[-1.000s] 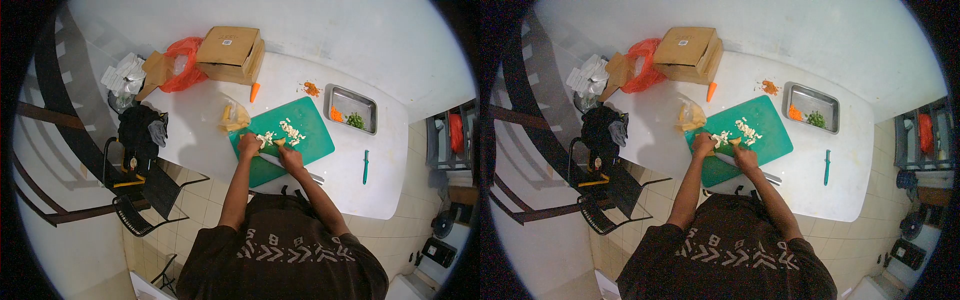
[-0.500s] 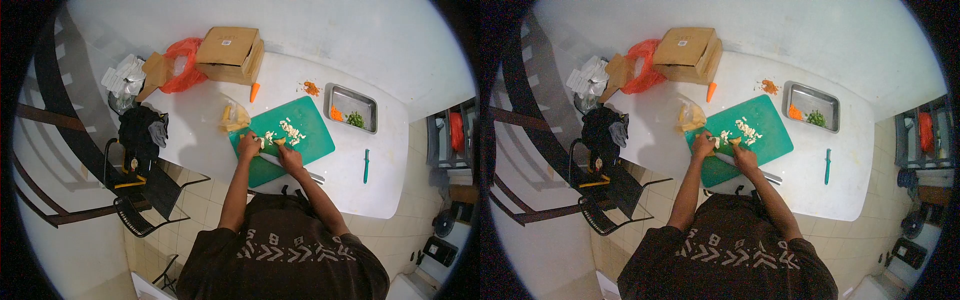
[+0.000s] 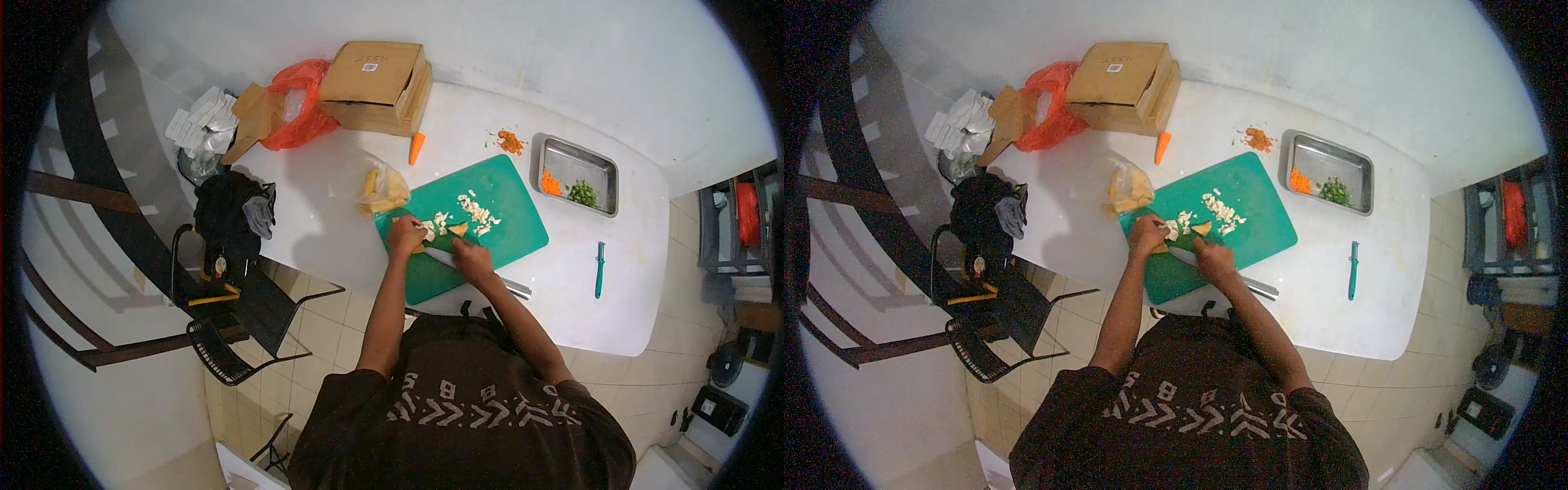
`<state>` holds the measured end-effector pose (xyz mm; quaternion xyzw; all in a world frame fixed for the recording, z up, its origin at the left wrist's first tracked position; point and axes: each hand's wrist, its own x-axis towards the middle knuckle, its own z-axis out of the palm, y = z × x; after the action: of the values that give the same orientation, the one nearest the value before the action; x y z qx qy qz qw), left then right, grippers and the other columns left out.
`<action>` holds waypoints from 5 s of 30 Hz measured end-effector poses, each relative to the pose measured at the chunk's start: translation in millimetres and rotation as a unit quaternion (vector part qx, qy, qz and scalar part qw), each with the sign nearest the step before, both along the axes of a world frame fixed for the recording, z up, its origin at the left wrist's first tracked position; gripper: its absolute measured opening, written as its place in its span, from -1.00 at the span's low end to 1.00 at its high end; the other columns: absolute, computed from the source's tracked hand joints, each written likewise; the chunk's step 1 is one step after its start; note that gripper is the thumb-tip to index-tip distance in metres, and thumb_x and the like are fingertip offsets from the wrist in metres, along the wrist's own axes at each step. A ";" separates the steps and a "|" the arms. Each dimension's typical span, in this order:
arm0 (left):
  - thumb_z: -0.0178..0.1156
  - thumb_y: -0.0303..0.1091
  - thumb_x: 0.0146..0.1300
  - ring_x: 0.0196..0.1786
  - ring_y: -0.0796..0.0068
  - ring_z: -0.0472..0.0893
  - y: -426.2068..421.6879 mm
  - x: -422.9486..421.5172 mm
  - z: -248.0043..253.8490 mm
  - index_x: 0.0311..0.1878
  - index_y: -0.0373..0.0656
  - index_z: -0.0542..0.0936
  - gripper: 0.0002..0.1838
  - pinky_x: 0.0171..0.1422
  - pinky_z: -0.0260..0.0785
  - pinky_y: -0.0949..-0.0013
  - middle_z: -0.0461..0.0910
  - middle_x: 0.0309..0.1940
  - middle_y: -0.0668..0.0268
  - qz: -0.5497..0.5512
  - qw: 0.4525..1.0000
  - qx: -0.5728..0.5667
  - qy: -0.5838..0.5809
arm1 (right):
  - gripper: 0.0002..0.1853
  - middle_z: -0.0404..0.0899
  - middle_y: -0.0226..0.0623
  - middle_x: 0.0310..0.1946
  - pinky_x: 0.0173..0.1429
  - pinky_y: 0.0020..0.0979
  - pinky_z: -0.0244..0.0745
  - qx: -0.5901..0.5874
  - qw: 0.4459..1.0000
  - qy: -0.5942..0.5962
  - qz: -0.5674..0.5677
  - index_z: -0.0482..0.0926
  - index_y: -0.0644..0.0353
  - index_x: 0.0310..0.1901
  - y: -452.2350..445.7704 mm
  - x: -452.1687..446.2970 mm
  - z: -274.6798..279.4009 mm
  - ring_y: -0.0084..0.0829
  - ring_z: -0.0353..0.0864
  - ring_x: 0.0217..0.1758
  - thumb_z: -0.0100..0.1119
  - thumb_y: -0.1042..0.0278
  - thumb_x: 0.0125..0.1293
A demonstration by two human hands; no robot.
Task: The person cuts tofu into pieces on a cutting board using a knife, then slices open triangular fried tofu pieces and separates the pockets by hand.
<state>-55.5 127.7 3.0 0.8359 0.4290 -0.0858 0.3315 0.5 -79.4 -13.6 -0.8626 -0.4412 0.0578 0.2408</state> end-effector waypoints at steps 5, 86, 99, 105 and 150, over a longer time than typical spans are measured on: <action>0.42 -0.12 -0.04 -0.08 0.15 0.72 -0.1 2.2 -2.1 -0.18 0.05 0.70 -0.68 -0.02 0.55 0.11 0.74 -0.21 0.24 0.009 1.000 0.002 0.006 | -0.87 0.63 -0.15 -0.40 -0.44 0.00 0.52 0.002 1.000 0.009 -0.014 0.44 0.06 -0.17 0.0 -0.6 1.4 -0.01 0.66 -0.46 0.15 0.36 0.27; 0.35 -0.25 0.04 -0.40 0.42 0.76 7.2 -4.0 -21.0 -0.09 -0.12 0.71 -0.66 -0.18 0.59 0.33 0.76 -0.42 0.25 0.058 0.988 -0.117 -0.080 | -0.89 0.63 -0.10 -0.38 -0.38 0.01 0.53 0.017 0.999 0.019 0.021 0.48 0.12 -0.19 -5.0 17.5 6.9 0.04 0.65 -0.40 0.12 0.33 0.33; 0.40 -0.24 0.03 -0.39 0.36 0.77 7.0 -6.2 -25.1 -0.08 -0.19 0.72 -0.63 -0.15 0.62 0.29 0.76 -0.36 0.18 0.030 0.993 -0.083 -0.084 | -0.91 0.63 -0.12 -0.41 -0.39 0.02 0.52 0.004 0.999 0.031 0.011 0.48 0.09 -0.23 0.5 18.5 6.5 0.04 0.65 -0.41 0.10 0.30 0.35; 0.36 -0.24 0.05 -0.33 0.42 0.77 4.8 -7.1 -10.6 -0.12 -0.07 0.74 -0.70 -0.12 0.59 0.31 0.77 -0.39 0.28 0.052 0.991 -0.105 -0.066 | -0.93 0.63 -0.09 -0.39 -0.35 0.03 0.53 0.014 0.999 0.043 0.020 0.50 0.09 -0.21 0.2 18.9 6.9 0.05 0.64 -0.41 0.11 0.34 0.35; 0.37 -0.26 0.08 -0.33 0.44 0.77 8.6 -6.3 -17.6 -0.04 -0.09 0.70 -0.66 -0.11 0.59 0.33 0.77 -0.21 0.29 0.031 0.991 -0.129 -0.031 | -0.87 0.62 -0.05 -0.41 -0.29 0.06 0.50 0.003 0.997 0.064 0.031 0.51 0.13 -0.19 -14.4 25.4 5.3 0.06 0.63 -0.37 0.07 0.28 0.39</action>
<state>-61.7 136.3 -14.6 0.7744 0.4296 -0.1042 0.4526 25.8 -93.8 -8.3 -0.8423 -0.4514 0.1192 0.2694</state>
